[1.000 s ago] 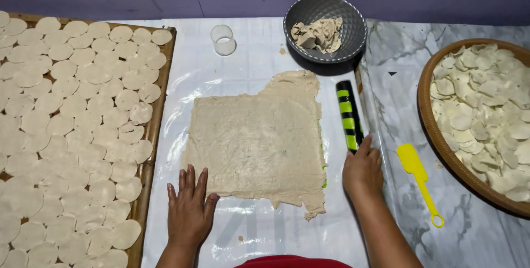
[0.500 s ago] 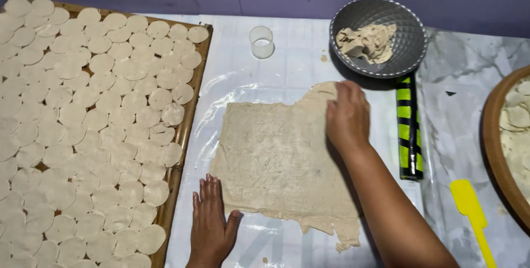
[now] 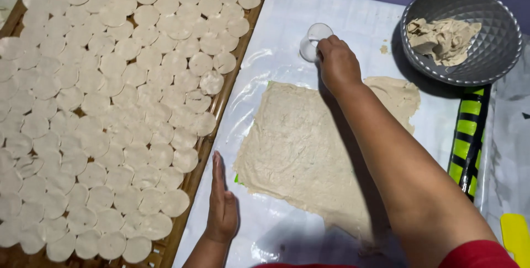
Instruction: Rolling out a flat sheet of dough and using a circular cutter to create uniform dough circles for food preparation.
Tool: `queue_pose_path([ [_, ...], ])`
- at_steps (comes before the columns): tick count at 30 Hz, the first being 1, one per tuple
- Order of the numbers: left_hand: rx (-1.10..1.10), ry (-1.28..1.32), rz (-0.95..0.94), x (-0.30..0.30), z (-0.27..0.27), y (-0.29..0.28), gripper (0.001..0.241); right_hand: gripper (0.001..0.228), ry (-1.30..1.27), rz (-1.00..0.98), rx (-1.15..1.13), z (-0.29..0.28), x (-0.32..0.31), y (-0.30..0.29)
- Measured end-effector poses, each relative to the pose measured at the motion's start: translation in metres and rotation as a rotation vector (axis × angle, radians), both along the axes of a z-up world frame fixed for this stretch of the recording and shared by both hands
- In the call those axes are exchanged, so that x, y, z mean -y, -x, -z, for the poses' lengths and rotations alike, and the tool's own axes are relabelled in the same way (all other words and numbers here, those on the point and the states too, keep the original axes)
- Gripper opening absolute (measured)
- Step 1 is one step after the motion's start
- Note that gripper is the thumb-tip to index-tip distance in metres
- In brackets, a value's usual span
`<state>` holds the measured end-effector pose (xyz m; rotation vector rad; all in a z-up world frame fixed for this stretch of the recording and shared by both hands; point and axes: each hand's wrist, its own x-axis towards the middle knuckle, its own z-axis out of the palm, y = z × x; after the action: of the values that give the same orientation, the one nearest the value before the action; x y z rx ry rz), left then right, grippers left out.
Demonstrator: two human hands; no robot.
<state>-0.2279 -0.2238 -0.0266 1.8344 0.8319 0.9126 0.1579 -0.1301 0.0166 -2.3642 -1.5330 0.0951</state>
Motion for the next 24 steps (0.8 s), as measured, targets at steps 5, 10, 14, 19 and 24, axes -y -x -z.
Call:
queue_pose_path([
  [5,0.095,0.030,-0.007,0.002,0.014,0.007,0.069,0.019,-0.122,-0.191,-0.214,-0.021,0.089,0.091],
  [10,0.189,0.093,0.020,0.000,0.013,0.004,0.071,0.020,-0.071,-0.374,-0.326,-0.028,0.149,0.164],
  [14,0.264,0.146,0.044,0.000,0.016,0.003,0.072,0.020,-0.187,-0.555,-0.241,-0.015,0.159,0.187],
  [19,0.301,0.156,0.068,-0.001,0.015,0.004,0.069,0.020,-0.154,-0.548,-0.223,-0.013,0.158,0.200],
  [24,0.291,0.169,0.084,0.000,0.013,0.004,0.067,0.016,-0.068,-0.533,-0.135,-0.008,0.155,0.209],
])
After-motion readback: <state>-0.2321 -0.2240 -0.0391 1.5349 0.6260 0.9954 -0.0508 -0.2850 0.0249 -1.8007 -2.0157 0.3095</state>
